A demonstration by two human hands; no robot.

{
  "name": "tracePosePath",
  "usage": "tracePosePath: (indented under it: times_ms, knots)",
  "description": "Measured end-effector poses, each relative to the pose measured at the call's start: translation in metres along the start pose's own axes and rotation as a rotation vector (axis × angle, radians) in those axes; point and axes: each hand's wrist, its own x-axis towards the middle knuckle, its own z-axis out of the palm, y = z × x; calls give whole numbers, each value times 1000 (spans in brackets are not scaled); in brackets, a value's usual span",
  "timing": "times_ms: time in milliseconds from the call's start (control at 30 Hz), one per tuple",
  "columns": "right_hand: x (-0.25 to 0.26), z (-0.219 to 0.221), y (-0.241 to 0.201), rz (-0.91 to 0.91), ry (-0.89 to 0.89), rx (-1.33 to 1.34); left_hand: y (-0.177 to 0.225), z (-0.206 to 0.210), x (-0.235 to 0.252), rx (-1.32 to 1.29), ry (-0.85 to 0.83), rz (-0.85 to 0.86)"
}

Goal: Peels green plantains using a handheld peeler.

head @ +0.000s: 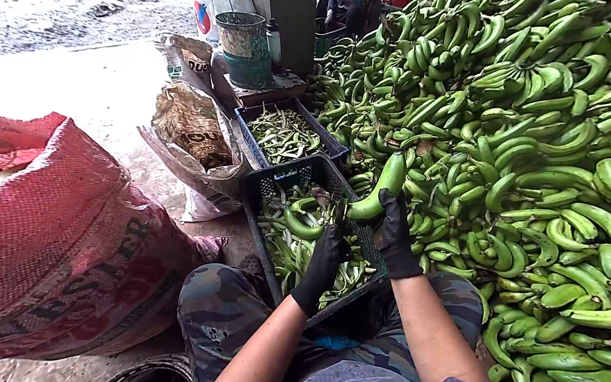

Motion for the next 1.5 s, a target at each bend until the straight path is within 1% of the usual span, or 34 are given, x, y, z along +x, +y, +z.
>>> tracePosePath:
  times_ms: [67,100,167,200,233,300,367,400,500,533,600,633,700,767,867,900,967,1067,1100,1167,1233,1267,1333,1400,1433,1500]
  knots:
    - [-2,5,-14,62,-35,196,-28,-5,-7,132,0,-69]
    - [0,6,-23,72,-69,239,-42,-7,-11,150,15,-127]
    - [10,3,-35,85,-119,242,-48,-9,-15,148,-5,-194]
    - [16,-3,-36,97,-135,222,-42,-9,-13,157,-12,-169]
    - [22,-9,-35,109,-137,200,-29,-9,-10,187,-21,-119]
    - [31,-18,-30,112,-134,160,10,-12,-4,335,-48,27]
    - [33,-23,-25,125,-127,109,49,-15,-3,549,-89,181]
    - [32,-24,-23,127,-133,87,62,-16,-2,663,-116,254]
    - [30,-24,-14,157,-163,97,74,-20,6,942,-158,454]
    - [28,-22,-12,174,-168,101,74,-22,9,988,-156,489]
    - [25,-17,-3,204,-194,97,71,-27,17,1039,-155,508]
    - [25,-15,4,206,-223,88,69,-30,21,1059,-142,515]
    - [19,-13,19,209,-304,84,70,-36,29,1092,-57,539]
    - [7,-12,31,277,-364,122,73,-45,41,1094,109,540]
    - [-11,-15,38,370,-421,149,94,-67,55,967,321,420]
    - [-12,-17,39,354,-409,140,102,-73,55,918,344,411]
    - [-5,-24,41,249,-329,68,105,-74,47,882,286,428]
    - [15,-22,29,73,-172,9,86,-55,26,821,53,439]
    - [20,-18,22,8,-149,26,76,-48,20,803,-7,445]
    - [25,-13,12,-122,-155,-18,59,-35,9,783,-80,435]
    - [28,-8,8,-155,-136,-93,56,-29,2,790,-94,442]
    - [30,-7,8,-155,-159,-115,57,-30,3,805,-89,457]
    - [27,-10,17,-120,-276,-107,58,-35,11,843,-74,496]
    - [22,-16,37,5,-421,-1,59,-44,26,889,13,544]
    - [16,-18,46,98,-461,27,61,-52,34,898,82,532]
    - [-2,-11,51,243,-533,-22,73,-67,45,897,227,427]
